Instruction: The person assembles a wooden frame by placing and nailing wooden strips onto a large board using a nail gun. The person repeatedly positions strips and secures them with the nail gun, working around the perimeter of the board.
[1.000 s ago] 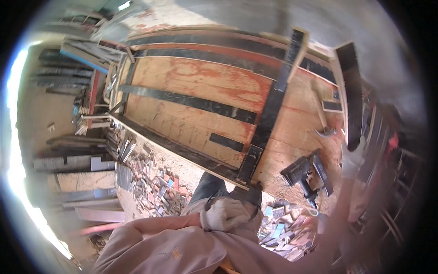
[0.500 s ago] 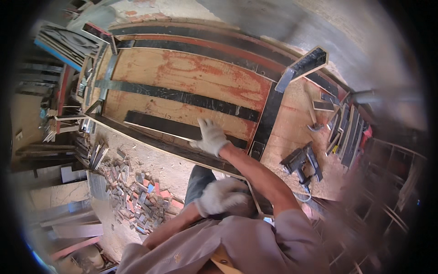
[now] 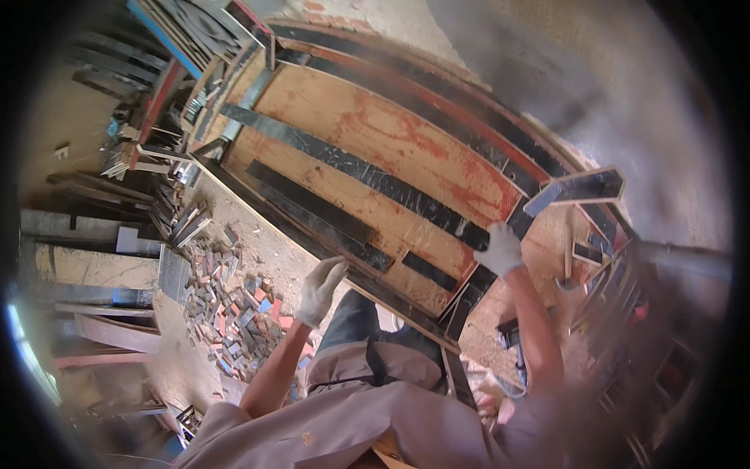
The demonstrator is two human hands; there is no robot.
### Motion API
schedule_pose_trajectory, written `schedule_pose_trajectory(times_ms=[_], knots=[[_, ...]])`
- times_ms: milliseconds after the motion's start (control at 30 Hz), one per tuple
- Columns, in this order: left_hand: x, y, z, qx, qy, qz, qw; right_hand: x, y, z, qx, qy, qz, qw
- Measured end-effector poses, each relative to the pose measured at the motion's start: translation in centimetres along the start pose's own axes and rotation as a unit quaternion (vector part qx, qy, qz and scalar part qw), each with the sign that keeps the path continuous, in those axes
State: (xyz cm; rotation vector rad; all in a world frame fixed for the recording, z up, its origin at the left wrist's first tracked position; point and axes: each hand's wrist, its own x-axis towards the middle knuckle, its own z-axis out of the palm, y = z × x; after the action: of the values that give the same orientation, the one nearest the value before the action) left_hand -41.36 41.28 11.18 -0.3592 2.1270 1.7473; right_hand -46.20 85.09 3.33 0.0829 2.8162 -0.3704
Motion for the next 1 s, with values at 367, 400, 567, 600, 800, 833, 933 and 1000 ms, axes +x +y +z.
schedule_pose_trajectory(times_ms=[367, 400, 567, 600, 800, 833, 933, 1000], knots=[[8.8, 10.8, 9.9, -0.659, -0.068, -0.056, 0.747, -30.4, 3.4, -23.4, 0.073, 0.303, -0.069, 0.948], [8.5, 11.5, 10.5, -0.704, -0.058, -0.051, 0.706, -32.1, 2.9, -23.5, 0.132, 0.302, -0.046, 0.943], [9.6, 8.0, 9.1, -0.717, -0.005, -0.034, 0.696, -33.6, -0.6, -24.9, 0.11, 0.377, -0.16, 0.906], [9.7, 8.3, 8.6, -0.732, -0.002, -0.062, 0.679, -33.5, -0.8, -24.3, 0.142, 0.393, -0.149, 0.896], [12.4, 11.2, 6.2, -0.713, -0.006, -0.016, 0.701, -31.8, -3.9, -26.9, 0.234, 0.317, -0.166, 0.904], [13.6, 12.0, 5.1, -0.729, -0.074, 0.004, 0.68, -32.0, -3.1, -28.5, 0.238, 0.235, -0.155, 0.929], [16.2, 15.4, 3.3, -0.639, -0.118, 0.028, 0.759, -28.1, -5.5, -27.0, 0.253, 0.507, -0.038, 0.823], [17.1, 18.8, 3.8, -0.605, -0.127, 0.092, 0.781, -24.2, -6.4, -27.5, 0.364, 0.582, 0.052, 0.725]])
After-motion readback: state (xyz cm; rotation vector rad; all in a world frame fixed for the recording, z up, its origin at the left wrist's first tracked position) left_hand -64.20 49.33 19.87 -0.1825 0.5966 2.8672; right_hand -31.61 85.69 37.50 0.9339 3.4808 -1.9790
